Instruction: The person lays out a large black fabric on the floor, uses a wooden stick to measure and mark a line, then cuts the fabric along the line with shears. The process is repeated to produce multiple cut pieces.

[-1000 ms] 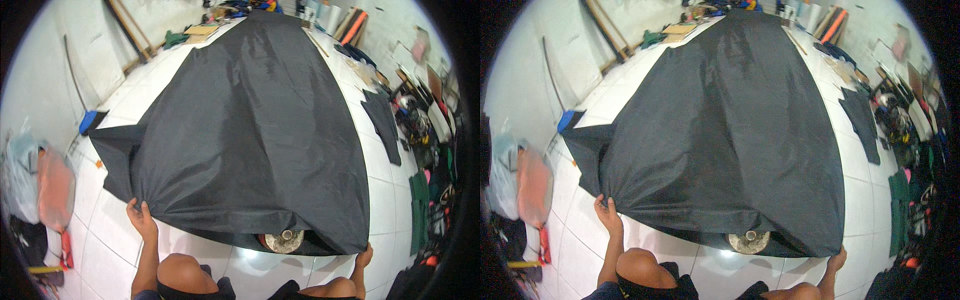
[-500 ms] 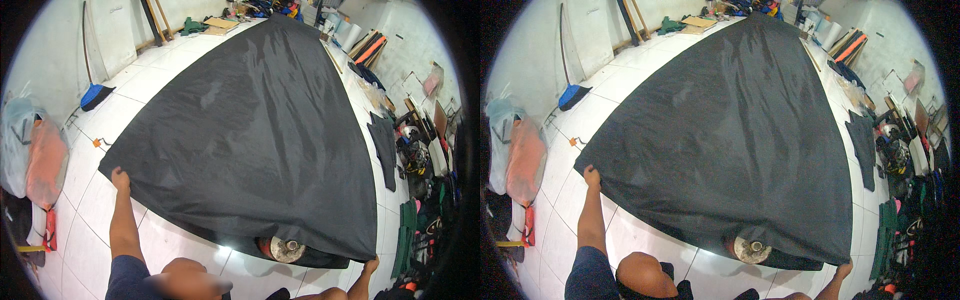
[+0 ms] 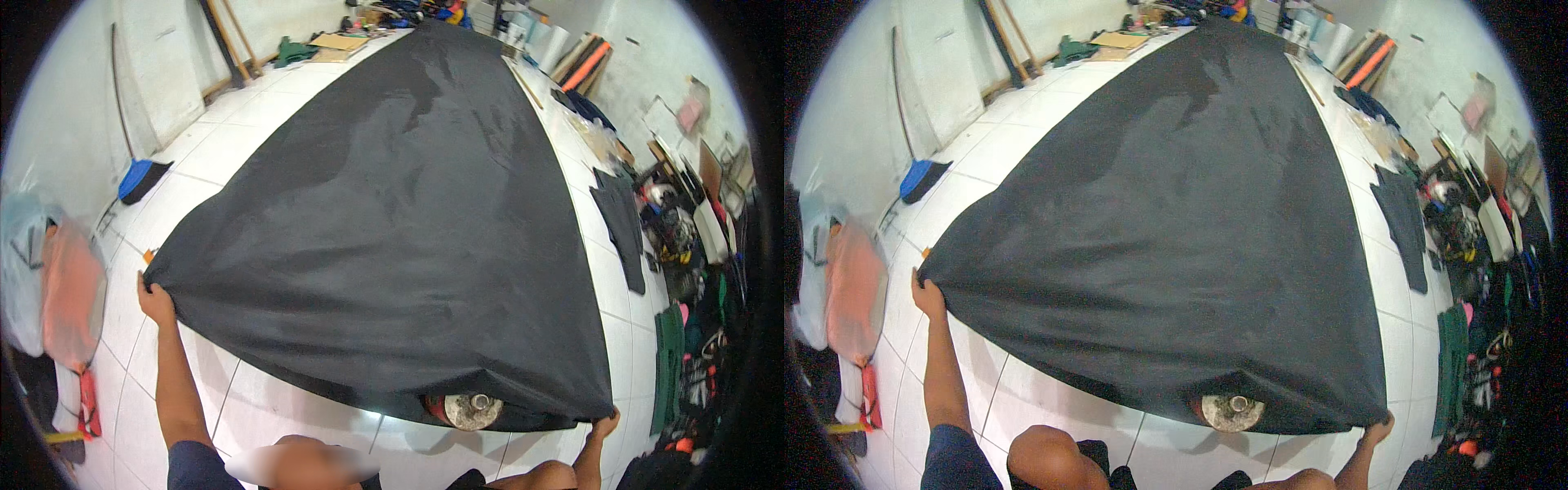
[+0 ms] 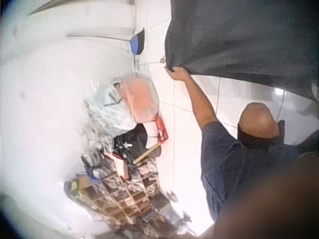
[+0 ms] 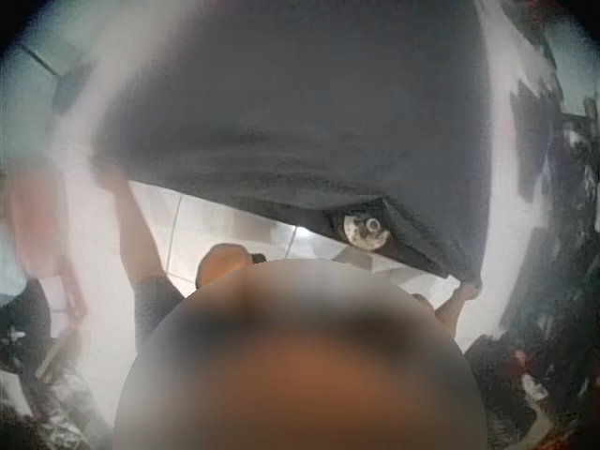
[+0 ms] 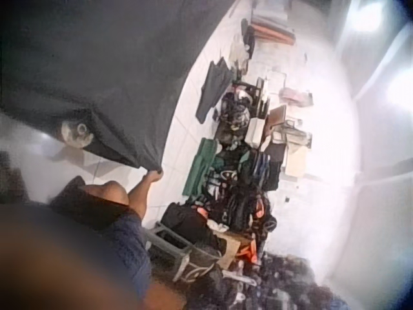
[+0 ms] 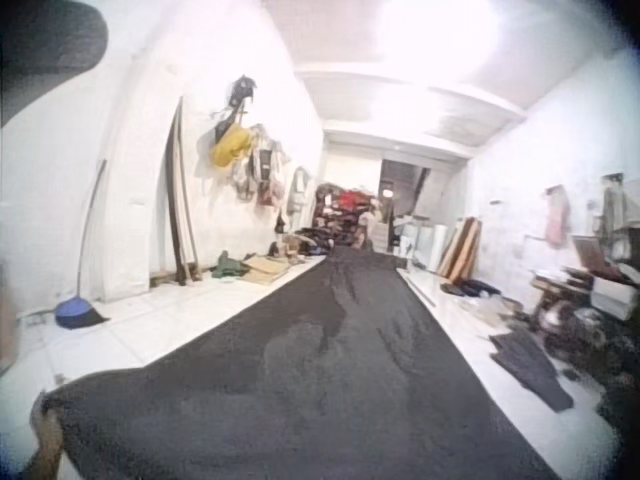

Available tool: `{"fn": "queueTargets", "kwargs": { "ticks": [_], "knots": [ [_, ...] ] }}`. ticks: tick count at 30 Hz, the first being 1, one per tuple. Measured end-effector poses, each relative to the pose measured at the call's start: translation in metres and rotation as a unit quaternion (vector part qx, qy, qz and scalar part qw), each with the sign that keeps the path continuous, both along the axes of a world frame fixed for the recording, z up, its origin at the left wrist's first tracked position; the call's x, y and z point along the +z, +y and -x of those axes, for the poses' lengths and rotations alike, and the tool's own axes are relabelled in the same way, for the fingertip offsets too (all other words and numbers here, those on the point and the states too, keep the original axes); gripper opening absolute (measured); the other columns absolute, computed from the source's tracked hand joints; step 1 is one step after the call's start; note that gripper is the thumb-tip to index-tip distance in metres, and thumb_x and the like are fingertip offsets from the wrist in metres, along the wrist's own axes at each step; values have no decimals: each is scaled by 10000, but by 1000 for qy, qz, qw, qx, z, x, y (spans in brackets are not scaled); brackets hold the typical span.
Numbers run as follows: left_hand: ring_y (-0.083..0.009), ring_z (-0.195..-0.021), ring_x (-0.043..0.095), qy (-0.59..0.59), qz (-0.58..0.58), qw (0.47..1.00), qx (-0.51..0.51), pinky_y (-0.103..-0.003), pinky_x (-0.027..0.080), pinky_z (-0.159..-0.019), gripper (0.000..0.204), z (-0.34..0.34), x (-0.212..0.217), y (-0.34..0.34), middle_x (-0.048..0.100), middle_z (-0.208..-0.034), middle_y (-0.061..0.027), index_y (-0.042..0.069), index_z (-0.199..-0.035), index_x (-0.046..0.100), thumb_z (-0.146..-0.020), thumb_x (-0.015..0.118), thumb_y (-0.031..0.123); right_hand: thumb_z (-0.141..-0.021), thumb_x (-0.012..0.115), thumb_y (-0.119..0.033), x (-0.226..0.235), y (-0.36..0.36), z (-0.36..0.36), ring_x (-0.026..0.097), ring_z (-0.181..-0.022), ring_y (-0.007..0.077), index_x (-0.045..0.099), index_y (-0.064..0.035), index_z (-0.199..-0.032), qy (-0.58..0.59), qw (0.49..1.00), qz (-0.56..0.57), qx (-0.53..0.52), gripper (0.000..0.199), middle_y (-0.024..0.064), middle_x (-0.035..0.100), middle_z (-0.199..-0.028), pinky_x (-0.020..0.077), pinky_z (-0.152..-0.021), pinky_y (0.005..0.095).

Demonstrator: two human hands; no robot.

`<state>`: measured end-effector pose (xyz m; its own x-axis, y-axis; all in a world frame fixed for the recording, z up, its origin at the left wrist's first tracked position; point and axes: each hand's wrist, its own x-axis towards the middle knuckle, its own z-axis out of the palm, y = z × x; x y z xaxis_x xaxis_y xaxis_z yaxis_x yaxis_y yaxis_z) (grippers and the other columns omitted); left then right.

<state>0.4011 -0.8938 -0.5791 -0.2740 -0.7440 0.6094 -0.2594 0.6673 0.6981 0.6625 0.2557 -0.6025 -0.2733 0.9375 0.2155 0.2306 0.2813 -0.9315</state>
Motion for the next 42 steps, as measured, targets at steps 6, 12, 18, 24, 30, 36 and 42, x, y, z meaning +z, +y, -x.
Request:
{"fn": "queueTargets", "kwargs": {
  "ticks": [6, 12, 18, 24, 30, 36, 42],
  "knots": [
    [-358, -1177, 590, 144, -494, 845, -149, -475, 518, -956, 873, 7, -63, 28, 519, -1397, -238, -107, -1445, 357, -857, 756, 399, -841, 559, 88, -18, -41, 9, 547, -1178, 287, 563, 24, -1200, -37, 996, -82, 5, 365, 169, 571, -1292, 389, -1076, 385],
    [-286, -1009, 609, -24, -675, 709, -204, -446, 505, -698, 670, -53, -113, 232, 573, -1263, -160, 64, -1444, 375, -879, 711, 191, -715, 460, 142, -24, -72, 12, 549, -1219, 334, 584, 44, -1137, -168, 957, -211, 108, 450, 194, 601, -1259, 376, -1106, 409],
    [-257, -964, 598, -106, -533, 829, -137, -356, 497, -659, 706, 1, -95, 239, 556, -1265, -214, -29, -1467, 306, -870, 662, 93, -703, 453, 141, -25, -78, 22, 494, -1317, 358, 598, -14, -1262, -200, 954, -146, 168, 597, 199, 535, -1396, 364, -1143, 415],
    [-306, -1037, 627, -145, -410, 892, -123, -369, 518, -748, 767, 29, -131, 166, 523, -1346, -274, -90, -1496, 253, -861, 643, 90, -831, 547, 31, -29, -51, 46, 445, -1371, 378, 689, -38, -1103, -166, 958, -139, 185, 314, 227, 497, -1445, 344, -1152, 448],
    [-297, -900, 650, -160, -478, 855, -127, -357, 511, -667, 753, 0, -100, 235, 540, -1309, -276, -102, -1498, 231, -872, 615, 64, -889, 469, 19, 61, -79, 65, 442, -1388, 330, 584, 4, -1198, 43, 985, -66, 156, 329, 170, 507, -1457, 381, -1113, 419],
    [-220, -703, 596, -142, -452, 874, -106, -309, 459, -552, 691, -5, -128, 220, 594, -1187, -228, -101, -1469, 290, -880, 610, 70, -811, 522, 108, 52, -84, 34, 545, -1283, 345, 583, -17, -1154, -174, 924, -311, 136, 370, 162, 638, -1254, 421, -1089, 439],
    [-225, -710, 605, -100, -360, 924, -76, -307, 511, -566, 569, 19, -140, 147, 609, -1119, -198, -87, -1345, 449, -892, 668, 179, -825, 647, 30, 23, -71, 27, 596, -1176, 362, 645, -28, -1044, -351, 833, -345, 253, 227, 197, 655, -1142, 495, -959, 426]
  ]
}}
